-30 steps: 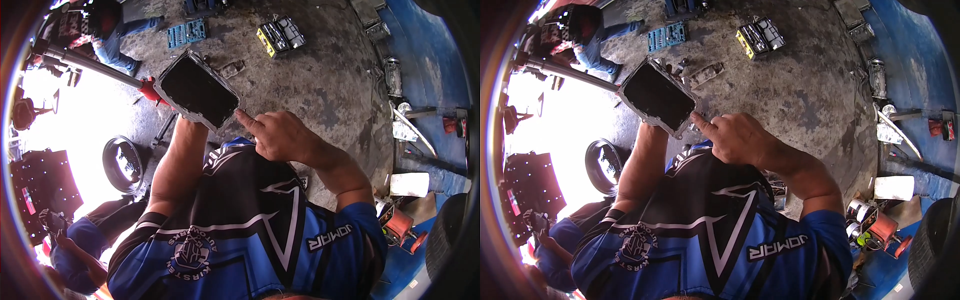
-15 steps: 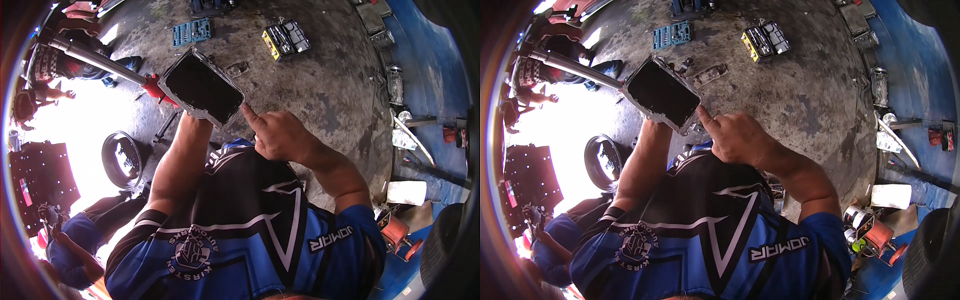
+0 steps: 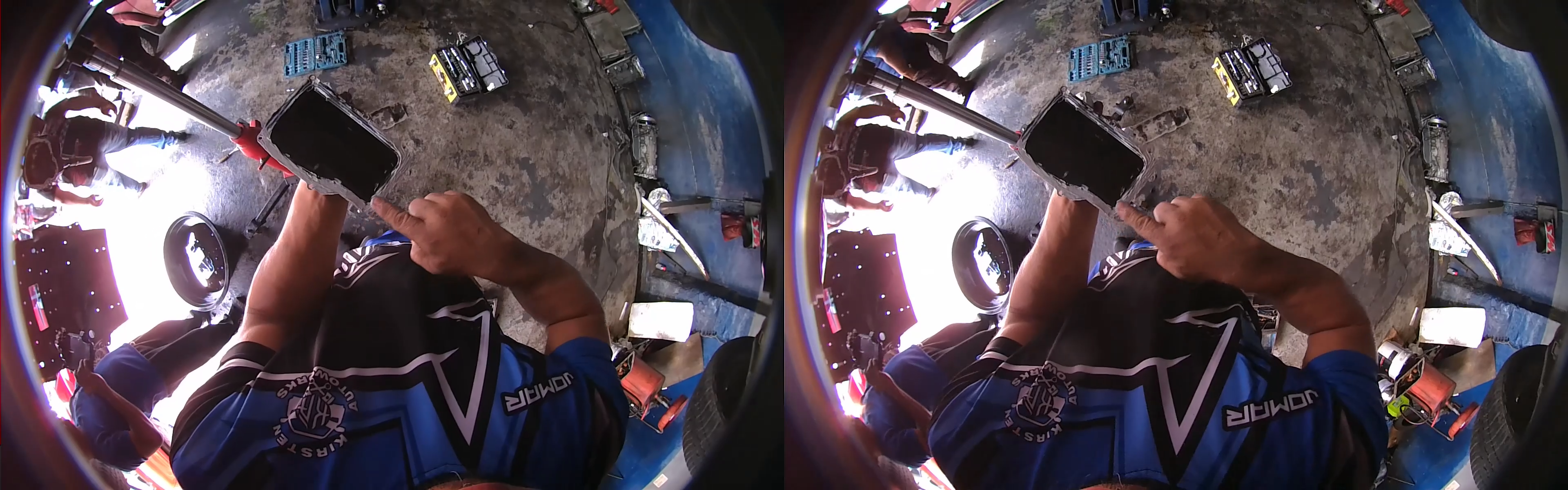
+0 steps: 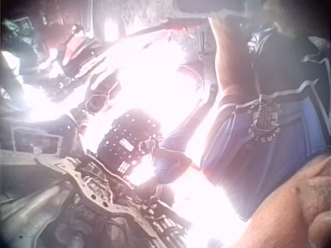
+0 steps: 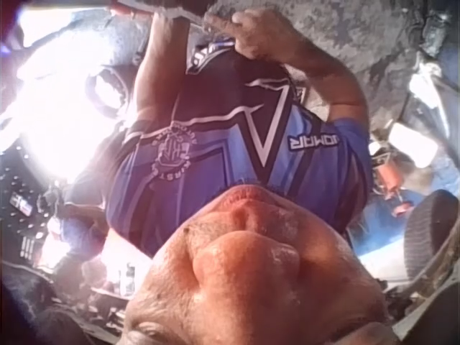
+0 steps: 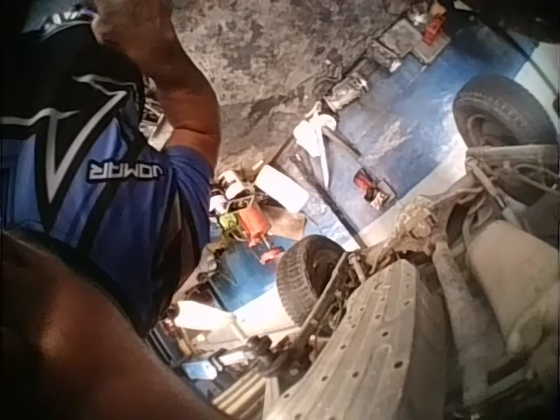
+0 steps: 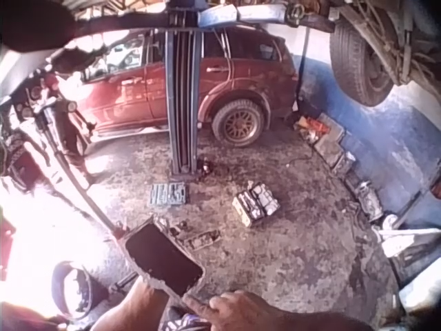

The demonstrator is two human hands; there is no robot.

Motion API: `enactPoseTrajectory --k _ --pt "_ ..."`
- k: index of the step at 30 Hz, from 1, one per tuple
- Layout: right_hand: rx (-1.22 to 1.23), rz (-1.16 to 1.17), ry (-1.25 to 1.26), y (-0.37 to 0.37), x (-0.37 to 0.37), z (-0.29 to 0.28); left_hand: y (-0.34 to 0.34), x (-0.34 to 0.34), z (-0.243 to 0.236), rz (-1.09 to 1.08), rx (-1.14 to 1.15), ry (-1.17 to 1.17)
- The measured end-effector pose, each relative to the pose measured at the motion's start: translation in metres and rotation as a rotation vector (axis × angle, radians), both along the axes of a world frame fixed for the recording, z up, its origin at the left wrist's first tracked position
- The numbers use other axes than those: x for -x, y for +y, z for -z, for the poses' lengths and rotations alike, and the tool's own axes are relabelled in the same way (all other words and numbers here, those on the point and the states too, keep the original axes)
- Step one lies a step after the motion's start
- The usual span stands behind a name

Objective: Installing an oil pan onto a vehicle engine and applying sealant.

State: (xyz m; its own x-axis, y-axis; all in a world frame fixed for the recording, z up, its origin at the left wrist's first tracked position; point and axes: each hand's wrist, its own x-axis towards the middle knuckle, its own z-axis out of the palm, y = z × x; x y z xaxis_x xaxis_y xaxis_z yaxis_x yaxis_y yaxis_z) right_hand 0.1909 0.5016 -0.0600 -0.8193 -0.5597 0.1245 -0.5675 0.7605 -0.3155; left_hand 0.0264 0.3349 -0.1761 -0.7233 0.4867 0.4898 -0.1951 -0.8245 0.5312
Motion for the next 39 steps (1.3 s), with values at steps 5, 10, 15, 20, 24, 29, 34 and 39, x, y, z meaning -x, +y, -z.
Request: enactPoseTrajectory --k 5,10,15,20,24,29,34,39 --pt "-0.062 0.040 0.035 0.024 0.006 -0.001 -0.013 -0.003 0.027 -0.182 0.203 0.069" --pt "-0.062 0.061 0.052 0.037 0.016 -0.005 -0.017 0.001 0.029 -0.701 1.014 0.647" --pt "-0.096 0.055 0.063 0.039 0.031 -0.011 -0.006 -0.018 -0.008 -0.277 0.433 0.021" --pt "-0.188 0.020 0.140 0.035 0.051 -0.016 -0.006 -0.036 -0.025 -0.505 0.895 0.136" --pt "-0.181 -0.011 0.155 0.033 0.072 -0.031 -0.005 -0.048 -0.024 -0.266 0.658 -0.198" --pt "0.195 0.162 -0.308 0.055 0.113 -0.030 -0.005 -0.055 -0.017 0.067 0.344 -0.563" --pt "0.910 0.277 -1.067 0.084 0.162 0.008 -0.001 -0.054 -0.013 0.227 0.215 -0.661" --pt "1.158 0.240 -1.273 0.086 0.163 0.040 0.000 -0.056 -0.012 0.307 0.098 -0.737"
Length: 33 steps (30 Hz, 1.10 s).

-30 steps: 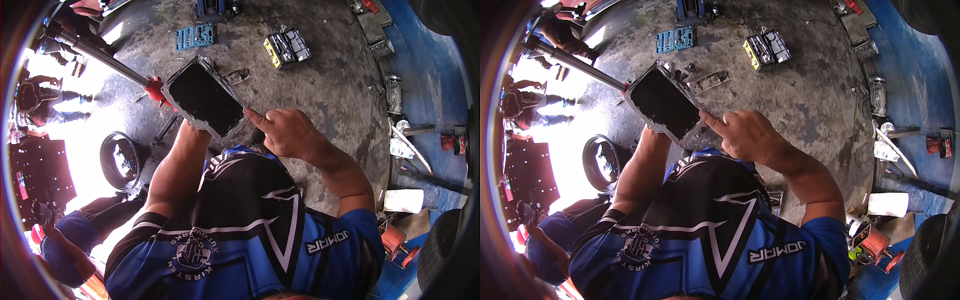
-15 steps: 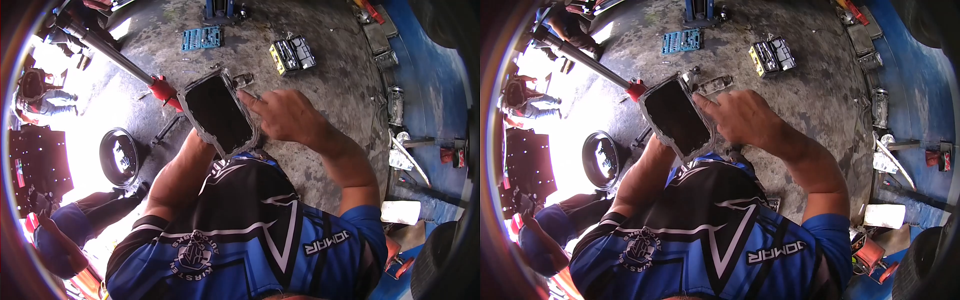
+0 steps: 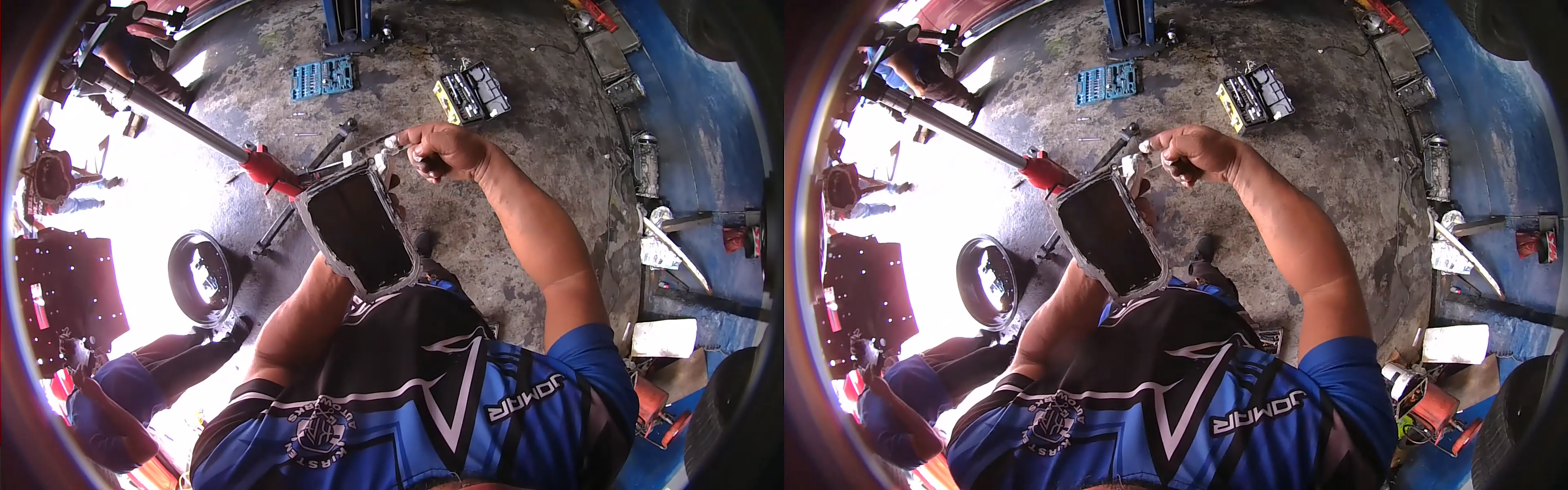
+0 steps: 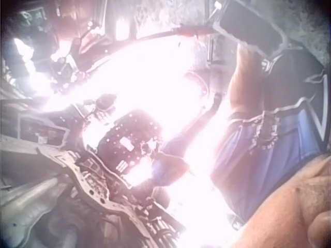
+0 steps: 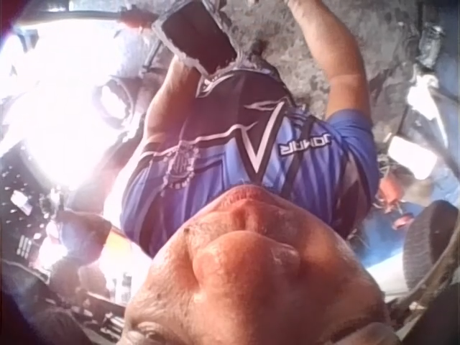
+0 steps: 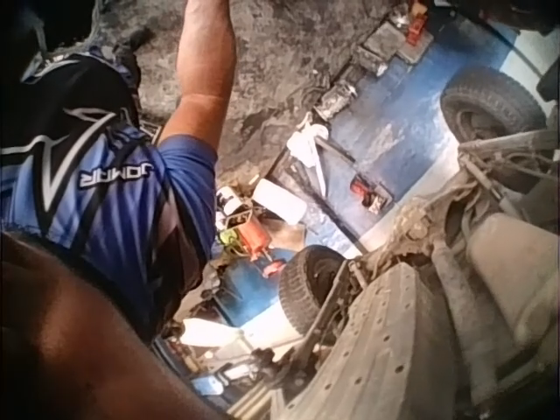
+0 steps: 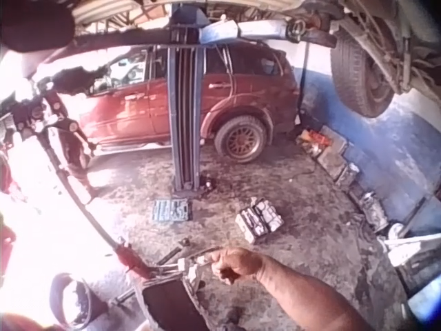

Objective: Installing an oil pan onto a vehicle engine and applying sealant.

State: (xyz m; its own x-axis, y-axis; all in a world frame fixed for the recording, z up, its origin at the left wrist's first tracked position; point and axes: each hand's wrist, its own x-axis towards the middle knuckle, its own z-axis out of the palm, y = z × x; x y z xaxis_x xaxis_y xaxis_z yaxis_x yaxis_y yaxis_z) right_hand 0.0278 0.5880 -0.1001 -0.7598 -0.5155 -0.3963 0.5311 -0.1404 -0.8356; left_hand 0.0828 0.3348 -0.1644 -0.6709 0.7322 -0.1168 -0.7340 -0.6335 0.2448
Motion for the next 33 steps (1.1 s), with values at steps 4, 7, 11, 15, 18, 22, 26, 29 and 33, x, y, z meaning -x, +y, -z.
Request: enactPoseTrajectory --k 4,7,11,15,18,22,26,29,33 --pt "0.125 -0.043 -0.053 -0.003 0.001 0.005 0.000 -0.002 -0.004 0.014 -0.069 -0.063" --pt "0.137 -0.043 -0.057 -0.008 0.000 0.000 -0.004 -0.004 -0.006 -0.021 0.023 0.021" --pt "0.165 -0.049 -0.068 -0.007 0.000 0.001 -0.005 -0.003 0.007 -0.007 -0.016 -0.046" --pt "0.207 -0.064 -0.014 -0.003 -0.003 -0.012 -0.003 0.001 0.001 -0.020 -0.055 -0.031" --pt "0.039 -0.073 0.209 -0.010 -0.015 -0.040 -0.006 0.006 0.005 -0.038 0.031 -0.007" --pt "-0.621 -0.272 0.840 -0.031 -0.047 -0.078 -0.007 0.005 0.029 -0.121 0.221 0.299" --pt "-0.893 -0.263 1.078 -0.043 -0.054 -0.085 -0.009 0.007 0.038 -0.385 1.229 1.531" --pt "-0.968 -0.205 1.156 -0.045 -0.054 -0.080 -0.001 0.003 0.012 -0.352 1.038 1.271" --pt "-1.083 -0.217 1.294 -0.046 -0.063 -0.080 0.003 0.005 0.008 -0.282 0.859 0.964"
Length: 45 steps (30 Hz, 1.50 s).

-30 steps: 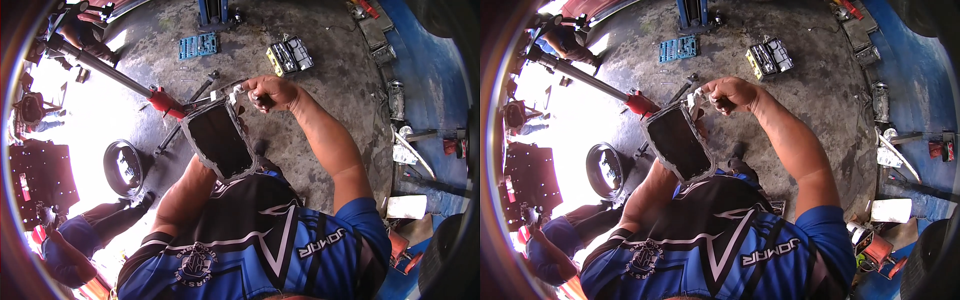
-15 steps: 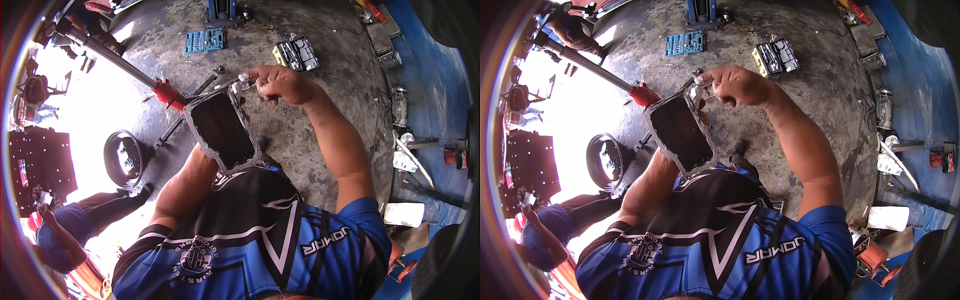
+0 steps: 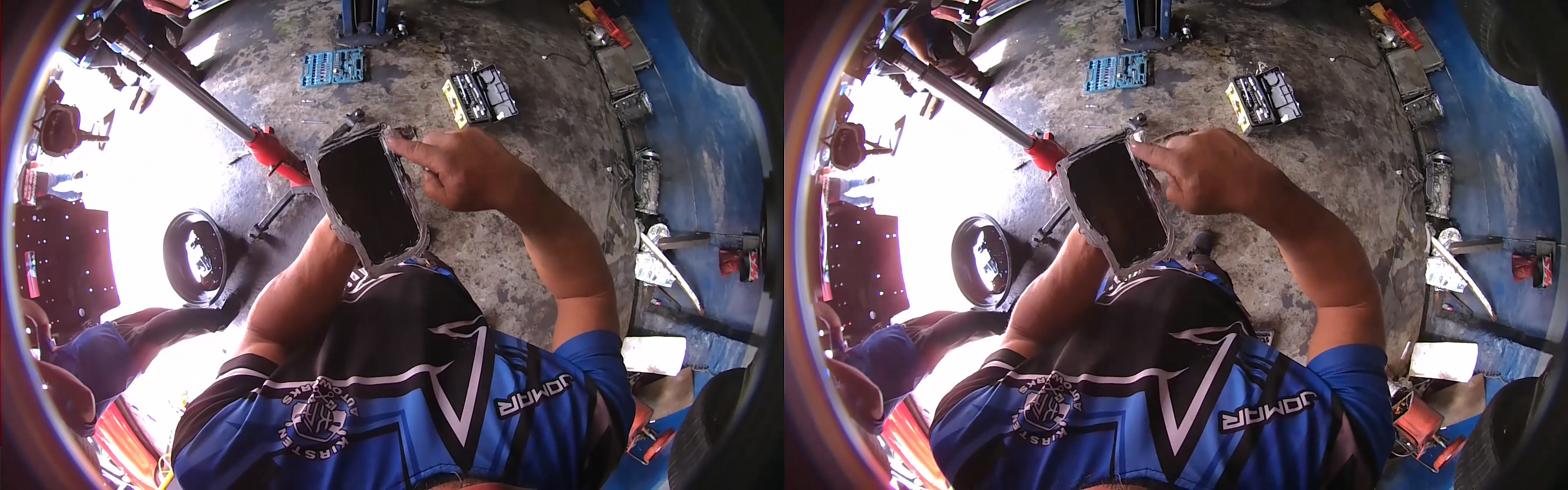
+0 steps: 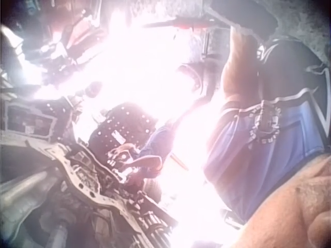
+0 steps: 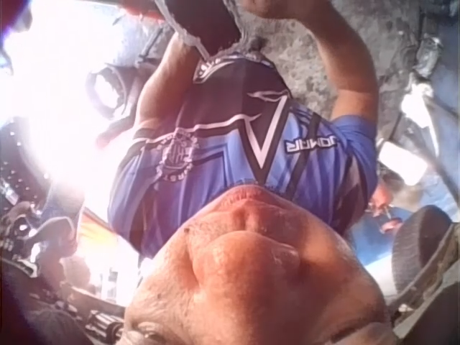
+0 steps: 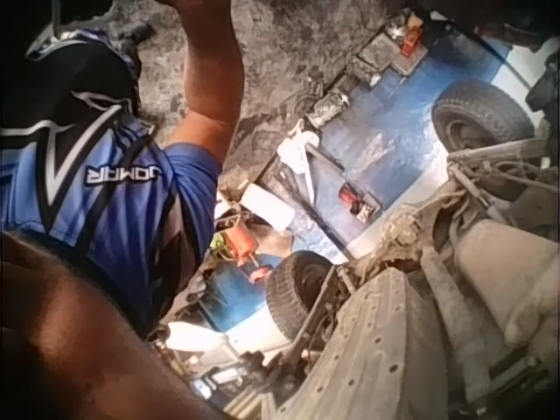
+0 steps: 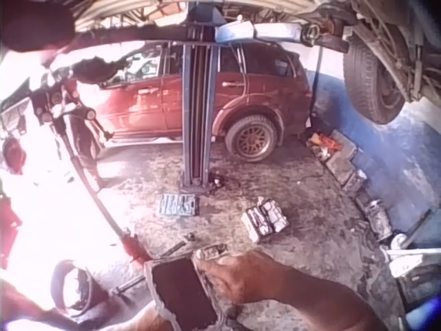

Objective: Installing an oil pan onto a vehicle engine and applying sealant.

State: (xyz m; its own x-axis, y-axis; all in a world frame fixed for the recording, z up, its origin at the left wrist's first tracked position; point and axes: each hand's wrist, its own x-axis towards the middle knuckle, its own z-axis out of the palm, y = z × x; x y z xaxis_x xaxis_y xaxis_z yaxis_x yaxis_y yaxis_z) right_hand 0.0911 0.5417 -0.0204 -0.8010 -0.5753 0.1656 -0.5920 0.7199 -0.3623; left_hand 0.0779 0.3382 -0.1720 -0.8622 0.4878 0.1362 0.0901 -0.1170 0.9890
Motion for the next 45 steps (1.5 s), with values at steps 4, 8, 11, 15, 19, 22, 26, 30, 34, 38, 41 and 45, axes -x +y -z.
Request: enactPoseTrajectory --k 4,8,11,15,19,22,26,30,34,38,41,45 --pt "-0.038 -0.066 0.003 0.002 -0.018 -0.011 -0.005 0.001 0.001 -0.004 -0.005 -0.013" --pt "-0.067 0.025 -0.032 -0.002 -0.007 -0.015 0.006 0.007 0.000 0.007 -0.005 -0.022" --pt "-0.098 0.068 0.013 -0.004 -0.001 -0.009 -0.002 0.005 0.001 0.030 -0.005 -0.027" --pt "-0.172 0.037 -0.036 -0.009 -0.023 -0.014 -0.005 0.002 0.001 0.012 -0.007 -0.039" --pt "-0.158 -0.060 -0.092 -0.004 -0.037 -0.016 -0.003 -0.002 0.000 0.003 -0.007 -0.045" --pt "-0.086 0.037 0.019 -0.009 -0.026 -0.013 -0.006 0.000 0.000 0.017 -0.003 -0.047" --pt "-0.189 0.056 -0.020 -0.011 -0.030 -0.005 -0.014 -0.002 0.001 0.037 -0.002 -0.052" --pt "-0.168 -0.021 -0.060 -0.004 -0.054 -0.007 -0.012 -0.002 0.000 0.018 -0.001 -0.059" --pt "-0.095 0.025 0.046 -0.008 -0.047 -0.010 -0.012 -0.001 0.000 0.035 0.001 -0.061" --pt "-0.221 0.051 -0.096 -0.013 -0.062 -0.005 -0.006 -0.004 0.000 0.047 -0.003 -0.063" --pt "-0.251 -0.002 -0.132 -0.010 -0.074 -0.010 -0.009 0.001 0.000 0.042 -0.001 -0.069" --pt "-0.241 0.059 -0.061 -0.010 -0.067 -0.006 -0.011 0.002 -0.001 0.058 0.001 -0.080"
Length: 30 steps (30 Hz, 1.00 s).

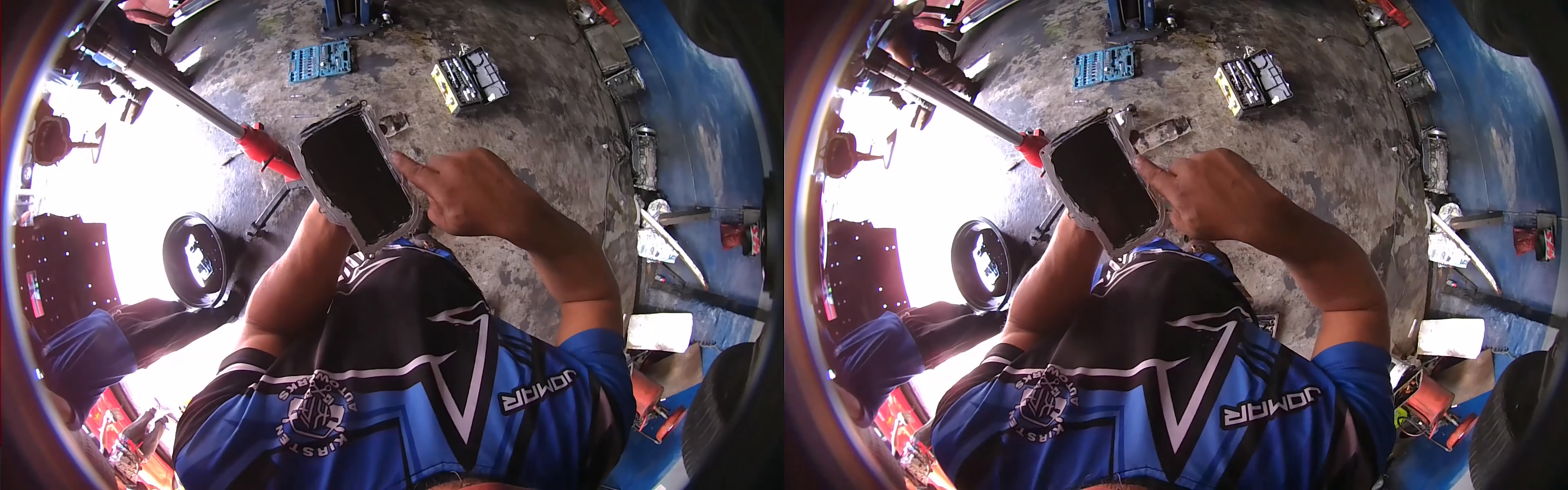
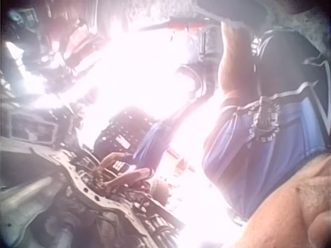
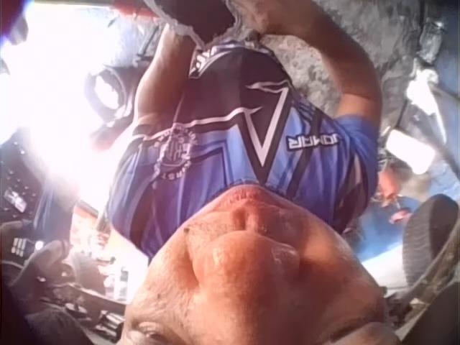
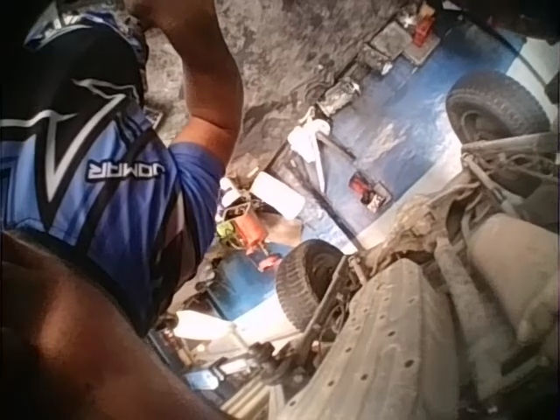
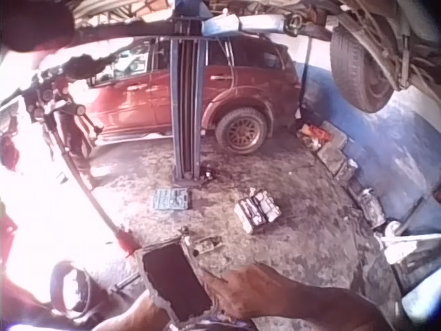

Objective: Installing an oil pan onto a vehicle engine and applying sealant.

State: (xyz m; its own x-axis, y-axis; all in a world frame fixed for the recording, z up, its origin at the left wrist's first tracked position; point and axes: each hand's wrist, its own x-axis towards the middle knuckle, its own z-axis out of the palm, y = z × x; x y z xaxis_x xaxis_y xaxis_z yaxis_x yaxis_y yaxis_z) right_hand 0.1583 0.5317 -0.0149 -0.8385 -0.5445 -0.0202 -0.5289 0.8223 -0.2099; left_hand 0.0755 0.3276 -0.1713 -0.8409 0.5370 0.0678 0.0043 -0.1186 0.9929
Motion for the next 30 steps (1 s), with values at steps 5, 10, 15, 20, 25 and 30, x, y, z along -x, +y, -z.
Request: enactPoseTrajectory --k 5,10,15,20,25,30 --pt "0.026 -0.030 -0.012 0.005 -0.018 0.006 0.003 0.001 0.001 0.008 0.004 -0.009" --pt "0.026 0.039 -0.045 0.004 -0.012 -0.003 0.003 0.005 0.000 0.025 0.008 -0.020" --pt "-0.044 -0.019 -0.122 0.004 -0.036 0.009 0.007 0.006 0.000 0.025 0.007 -0.027" --pt "-0.035 -0.015 -0.015 0.011 -0.041 0.013 0.003 0.009 0.000 0.024 0.010 -0.037" --pt "-0.099 -0.043 -0.042 0.009 -0.037 0.012 -0.001 0.011 0.000 0.029 0.009 -0.045" --pt "-0.132 -0.025 0.078 0.014 -0.021 0.021 0.006 0.010 -0.001 0.031 0.010 -0.040"
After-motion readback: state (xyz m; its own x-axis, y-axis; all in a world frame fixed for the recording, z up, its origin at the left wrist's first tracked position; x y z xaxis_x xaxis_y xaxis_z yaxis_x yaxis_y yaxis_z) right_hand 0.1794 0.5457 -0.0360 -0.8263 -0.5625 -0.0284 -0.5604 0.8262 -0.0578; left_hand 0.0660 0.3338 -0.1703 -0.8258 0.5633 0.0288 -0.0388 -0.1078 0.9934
